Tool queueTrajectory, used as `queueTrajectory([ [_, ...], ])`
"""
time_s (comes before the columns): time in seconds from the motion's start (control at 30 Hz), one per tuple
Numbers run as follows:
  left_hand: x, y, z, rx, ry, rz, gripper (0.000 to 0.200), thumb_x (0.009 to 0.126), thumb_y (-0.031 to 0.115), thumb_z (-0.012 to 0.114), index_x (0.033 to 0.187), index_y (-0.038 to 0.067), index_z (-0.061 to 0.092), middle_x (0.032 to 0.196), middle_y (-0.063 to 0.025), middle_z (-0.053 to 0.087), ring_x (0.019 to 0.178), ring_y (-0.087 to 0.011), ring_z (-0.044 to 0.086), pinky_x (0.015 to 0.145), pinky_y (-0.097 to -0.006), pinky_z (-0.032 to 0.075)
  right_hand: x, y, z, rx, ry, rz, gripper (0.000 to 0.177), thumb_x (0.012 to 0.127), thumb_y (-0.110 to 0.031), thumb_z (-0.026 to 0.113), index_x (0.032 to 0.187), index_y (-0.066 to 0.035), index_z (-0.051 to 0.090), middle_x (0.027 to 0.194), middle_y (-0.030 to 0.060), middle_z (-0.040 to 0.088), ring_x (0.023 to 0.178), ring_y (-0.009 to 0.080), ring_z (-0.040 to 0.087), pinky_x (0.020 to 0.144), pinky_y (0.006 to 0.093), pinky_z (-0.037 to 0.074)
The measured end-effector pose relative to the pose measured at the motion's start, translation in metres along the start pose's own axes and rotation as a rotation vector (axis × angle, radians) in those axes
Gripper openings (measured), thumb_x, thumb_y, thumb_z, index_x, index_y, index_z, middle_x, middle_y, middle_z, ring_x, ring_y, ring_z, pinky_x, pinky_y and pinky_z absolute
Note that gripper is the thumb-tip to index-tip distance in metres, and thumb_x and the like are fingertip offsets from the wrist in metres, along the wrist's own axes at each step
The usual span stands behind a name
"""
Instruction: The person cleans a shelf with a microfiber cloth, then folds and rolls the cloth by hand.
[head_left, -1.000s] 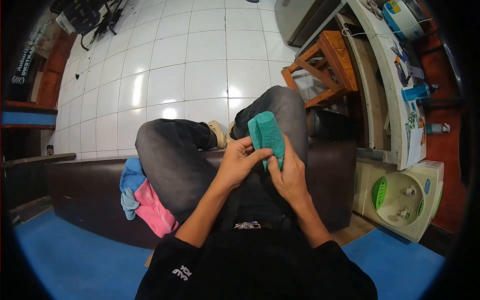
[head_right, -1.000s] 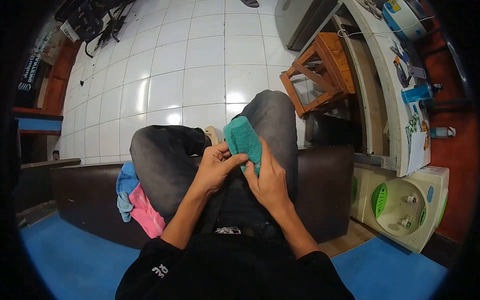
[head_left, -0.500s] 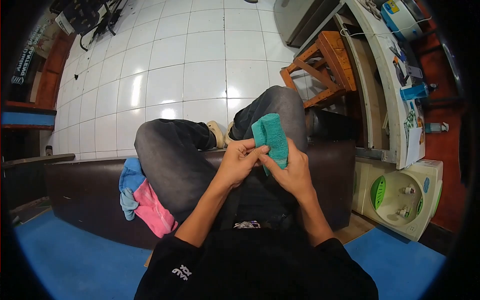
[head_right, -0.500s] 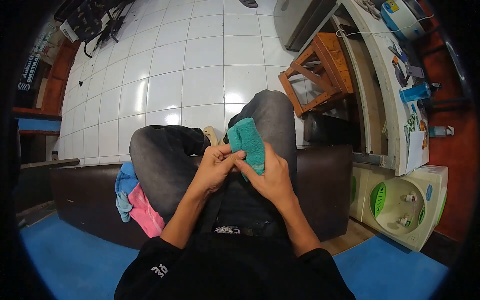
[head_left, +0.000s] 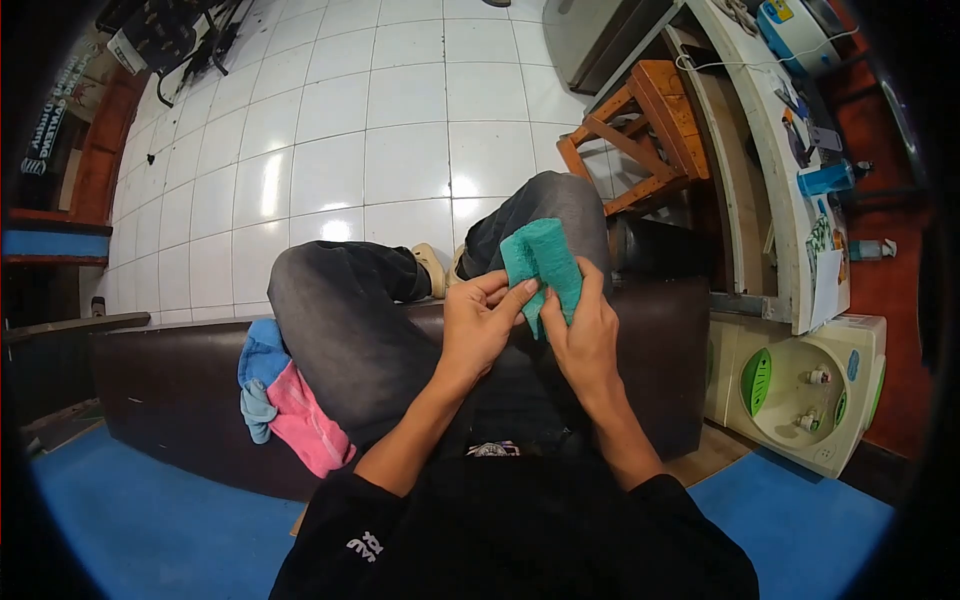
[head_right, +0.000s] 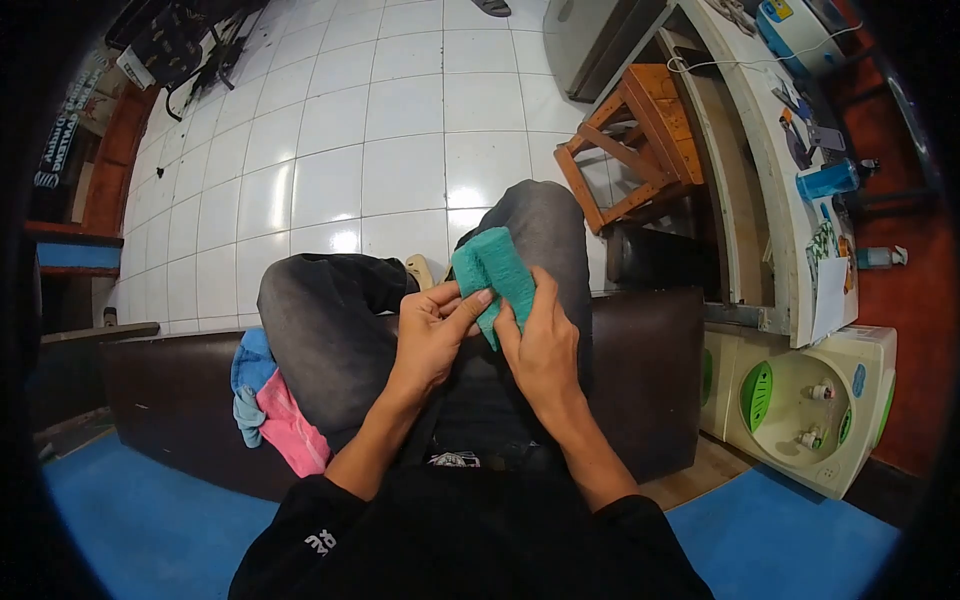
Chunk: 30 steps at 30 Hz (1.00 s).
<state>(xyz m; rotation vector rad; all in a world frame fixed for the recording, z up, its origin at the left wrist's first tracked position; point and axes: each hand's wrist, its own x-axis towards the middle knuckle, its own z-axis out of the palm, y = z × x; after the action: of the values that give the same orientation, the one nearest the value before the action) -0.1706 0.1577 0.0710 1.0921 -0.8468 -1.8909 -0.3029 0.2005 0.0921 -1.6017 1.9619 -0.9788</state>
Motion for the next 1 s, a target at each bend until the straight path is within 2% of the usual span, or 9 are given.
queueTrajectory([
  [0.1,0.001,-0.004,-0.005,0.041,-0.014,-0.013,0.022,0.093,0.013,0.067,0.110,-0.001,0.068,0.093,-0.0019,0.070,0.072,-0.0013,0.058,0.061,-0.0162,0.045,0.001,0.002,0.009,-0.027,0.099,-0.041,0.047,0.084,-0.010,0.067,0.125,0.000,0.047,0.103,0.0252,0.062,0.086,0.0413,0.066,0.069,0.0450,0.053],
  [0.33,-0.001,0.008,0.001,-0.100,-0.042,0.038,0.029,0.093,0.014,0.067,0.117,-0.002,0.062,0.098,-0.0040,0.070,0.080,-0.0027,0.060,0.066,-0.0169,0.046,0.003,-0.004,0.008,-0.369,-0.003,-0.224,0.061,0.079,-0.006,0.069,0.136,-0.003,0.046,0.104,0.0172,0.058,0.092,0.0364,0.063,0.074,0.0421,0.054],
  [0.5,-0.001,0.015,-0.012,-0.057,-0.038,-0.115,0.030,0.093,0.017,0.069,0.115,-0.002,0.062,0.100,-0.0065,0.070,0.084,-0.0060,0.063,0.071,-0.0192,0.050,0.005,-0.009,0.007,-0.391,-0.042,-0.319,0.067,0.075,-0.004,0.071,0.138,-0.003,0.047,0.103,0.0163,0.057,0.093,0.0336,0.061,0.074,0.0418,0.053],
  [0.6,0.001,0.016,-0.019,-0.019,-0.052,-0.100,0.029,0.094,0.016,0.067,0.116,-0.001,0.061,0.102,-0.0076,0.070,0.086,-0.0088,0.065,0.076,-0.0214,0.053,0.006,-0.002,0.006,-0.245,-0.095,-0.348,0.068,0.078,-0.007,0.072,0.140,-0.001,0.044,0.103,0.0196,0.058,0.095,0.0323,0.062,0.073,0.0387,0.054],
  [0.67,0.006,0.015,-0.026,-0.097,-0.059,-0.080,0.029,0.094,0.015,0.066,0.118,-0.001,0.060,0.103,-0.0078,0.069,0.088,-0.0100,0.066,0.077,-0.0228,0.055,0.006,0.003,0.005,0.079,-0.101,-0.155,0.059,0.086,-0.010,0.071,0.137,0.002,0.045,0.103,0.0170,0.061,0.091,0.0259,0.065,0.069,0.0324,0.053],
  [0.7,0.009,0.016,-0.029,-0.175,-0.068,-0.058,0.030,0.095,0.014,0.065,0.119,-0.002,0.058,0.103,-0.0080,0.069,0.089,-0.0112,0.067,0.078,-0.0241,0.056,0.005,0.003,0.003,0.079,-0.102,-0.155,0.059,0.086,-0.010,0.071,0.137,0.002,0.045,0.103,0.0170,0.061,0.091,0.0259,0.065,0.069,0.0324,0.053],
  [0.77,0.011,0.019,-0.033,-0.178,-0.084,-0.045,0.030,0.095,0.013,0.064,0.120,-0.002,0.057,0.104,-0.0081,0.069,0.090,-0.0121,0.067,0.079,-0.0254,0.057,0.002,0.000,-0.001,0.902,-0.380,0.438,0.049,0.093,-0.014,0.066,0.135,0.002,0.046,0.103,0.0125,0.063,0.087,0.0164,0.064,0.066,0.0280,0.051],
  [0.9,0.011,0.017,-0.039,-0.187,-0.095,-0.027,0.031,0.095,0.011,0.063,0.121,-0.003,0.056,0.105,-0.0084,0.069,0.091,-0.0135,0.067,0.078,-0.0262,0.057,-0.006,-0.003,0.008,1.161,-0.366,0.570,0.045,0.093,-0.015,0.066,0.130,0.003,0.049,0.100,0.0074,0.063,0.081,0.0124,0.064,0.060,0.0212,0.047],
  [1.0,0.010,0.021,-0.042,-0.244,-0.096,-0.024,0.030,0.095,0.012,0.063,0.121,-0.002,0.056,0.106,-0.0082,0.068,0.091,-0.0130,0.067,0.076,-0.0252,0.057,-0.008,-0.001,0.012,1.076,-0.366,0.484,0.044,0.091,-0.013,0.069,0.128,0.006,0.051,0.101,0.0072,0.064,0.083,0.0114,0.063,0.071,0.0225,0.052],
])
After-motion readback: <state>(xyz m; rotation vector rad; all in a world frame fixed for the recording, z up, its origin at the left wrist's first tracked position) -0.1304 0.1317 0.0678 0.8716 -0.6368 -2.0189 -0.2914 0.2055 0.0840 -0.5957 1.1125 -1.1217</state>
